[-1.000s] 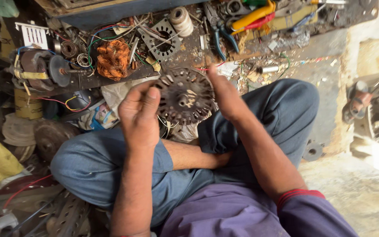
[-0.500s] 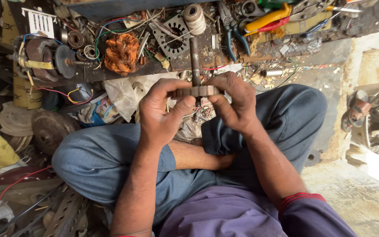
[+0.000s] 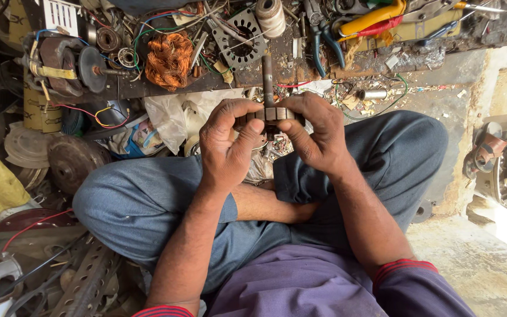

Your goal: The person handles a spool of copper wire and various motor components such as a stator and a rotor. They manipulate small electrical wires and connectors while sitting among tools and fan parts in a workshop.

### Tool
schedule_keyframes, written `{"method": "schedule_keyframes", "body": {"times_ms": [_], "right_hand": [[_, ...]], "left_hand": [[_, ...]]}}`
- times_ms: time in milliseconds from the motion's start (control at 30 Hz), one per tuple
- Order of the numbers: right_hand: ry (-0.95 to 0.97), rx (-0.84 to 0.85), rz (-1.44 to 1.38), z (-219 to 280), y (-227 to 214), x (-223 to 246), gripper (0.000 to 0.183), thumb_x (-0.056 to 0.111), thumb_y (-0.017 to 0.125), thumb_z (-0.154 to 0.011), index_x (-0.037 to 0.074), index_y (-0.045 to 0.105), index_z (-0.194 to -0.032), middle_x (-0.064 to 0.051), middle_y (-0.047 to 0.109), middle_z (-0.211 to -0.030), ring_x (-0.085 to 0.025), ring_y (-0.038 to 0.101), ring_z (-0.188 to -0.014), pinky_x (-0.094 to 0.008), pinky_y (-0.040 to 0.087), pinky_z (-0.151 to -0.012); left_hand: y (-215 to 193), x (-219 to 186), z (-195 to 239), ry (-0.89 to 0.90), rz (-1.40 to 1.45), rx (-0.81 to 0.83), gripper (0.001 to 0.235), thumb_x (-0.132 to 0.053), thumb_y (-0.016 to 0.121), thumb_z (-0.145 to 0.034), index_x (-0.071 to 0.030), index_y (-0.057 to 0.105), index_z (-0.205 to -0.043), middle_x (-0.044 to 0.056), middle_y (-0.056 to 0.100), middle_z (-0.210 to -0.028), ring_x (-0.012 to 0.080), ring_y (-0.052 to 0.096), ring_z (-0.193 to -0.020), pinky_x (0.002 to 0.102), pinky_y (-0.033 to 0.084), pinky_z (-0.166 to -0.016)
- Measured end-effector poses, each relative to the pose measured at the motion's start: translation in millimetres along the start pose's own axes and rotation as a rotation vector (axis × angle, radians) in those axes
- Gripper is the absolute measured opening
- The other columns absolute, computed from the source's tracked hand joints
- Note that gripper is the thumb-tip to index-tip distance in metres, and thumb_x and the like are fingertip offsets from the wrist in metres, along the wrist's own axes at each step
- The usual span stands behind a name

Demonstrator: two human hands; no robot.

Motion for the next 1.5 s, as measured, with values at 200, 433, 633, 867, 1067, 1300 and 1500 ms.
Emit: {"method": "schedule_keyframes", "body": {"times_ms": [200, 433, 633, 867, 1067, 1300, 1500], "right_hand": [[0.069, 0.078, -0.187, -5.6, 6.6, -3.7, 0.043, 0.026, 0.078, -0.097, -0.003, 0.06, -0.123, -0.011, 0.068, -0.103, -0.015, 0.069, -0.086, -0.029, 0.056, -0.075], [0.272, 0.042, 0.109, 8.6, 2.9, -43.8, 0.034, 0.02, 0.088, -0.09, -0.003, 0.063, -0.087, -0.011, 0.058, -0.071, -0.019, 0.053, -0.065, -0.034, 0.046, -0.06], [-0.022, -0.053, 0.229, -11.3, -32.8, -33.1, 0.028, 0.01, 0.082, -0.102, -0.003, 0.063, -0.117, -0.014, 0.064, -0.09, -0.019, 0.066, -0.08, -0.033, 0.053, -0.07], [-0.067, -0.13, 0.345, -29.6, -43.2, -66.6, 0.023, 0.003, 0.079, -0.104, -0.003, 0.066, -0.121, -0.013, 0.065, -0.085, -0.02, 0.061, -0.068, -0.034, 0.048, -0.063], [-0.075, -0.24, 0.244, -30.4, -40.8, -83.9, 0.026, 0.014, 0.086, -0.106, 0.001, 0.064, -0.113, -0.009, 0.067, -0.091, -0.017, 0.068, -0.074, -0.032, 0.054, -0.065], [0.04, -0.316, 0.077, -8.4, -34.0, -85.0, 0.047, 0.014, 0.082, -0.108, 0.001, 0.055, -0.144, -0.015, 0.065, -0.131, -0.023, 0.075, -0.113, -0.034, 0.065, -0.091], [0.126, -0.284, -0.026, 5.8, -25.2, -90.6, 0.053, 0.015, 0.08, -0.111, 0.004, 0.05, -0.154, -0.016, 0.061, -0.145, -0.026, 0.074, -0.126, -0.036, 0.065, -0.1]], "left_hand": [[-6.0, 12.3, -2.1, 0.0, 0.082, -0.02, 0.021, -0.012, 0.066, -0.108, 0.0, 0.064, -0.125, 0.004, 0.063, -0.116, 0.0098, 0.066, -0.103, 0.026, 0.064, -0.083], [-1.3, 17.8, -15.8, 0.01, 0.162, 0.031, 0.03, -0.011, 0.06, -0.112, 0.0, 0.056, -0.139, 0.009, 0.064, -0.132, 0.0175, 0.061, -0.124, 0.035, 0.049, -0.115], [18.7, 20.5, -18.2, 0.097, -0.18, 0.196, 0.058, -0.004, 0.059, -0.107, -0.005, 0.036, -0.16, 0.017, 0.048, -0.162, 0.0293, 0.047, -0.153, 0.04, 0.039, -0.128], [31.5, 52.3, -28.1, 0.278, -0.264, 0.23, 0.064, -0.004, 0.058, -0.112, -0.011, 0.024, -0.165, 0.011, 0.029, -0.172, 0.0251, 0.028, -0.161, 0.034, 0.027, -0.137], [28.9, 61.7, -29.0, 0.262, -0.301, 0.176, 0.066, -0.005, 0.06, -0.114, -0.012, 0.021, -0.166, 0.012, 0.027, -0.172, 0.0256, 0.027, -0.16, 0.035, 0.028, -0.137], [30.6, 36.7, -22.1, 0.329, -0.41, 0.105, 0.073, -0.003, 0.06, -0.113, -0.014, 0.012, -0.166, 0.017, 0.025, -0.171, 0.0306, 0.034, -0.16, 0.036, 0.038, -0.134], [26.7, 44.4, -18.6, 0.297, -0.443, 0.045, 0.083, -0.001, 0.063, -0.112, -0.018, 0.003, -0.166, 0.017, 0.029, -0.17, 0.0303, 0.038, -0.159, 0.038, 0.046, -0.13]]}}
Point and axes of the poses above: each hand's wrist, its own z-axis away from the middle knuckle, its own y-axis out of the palm, x = y × z, the point moved 8 cm from there along -z, towards the middle knuckle
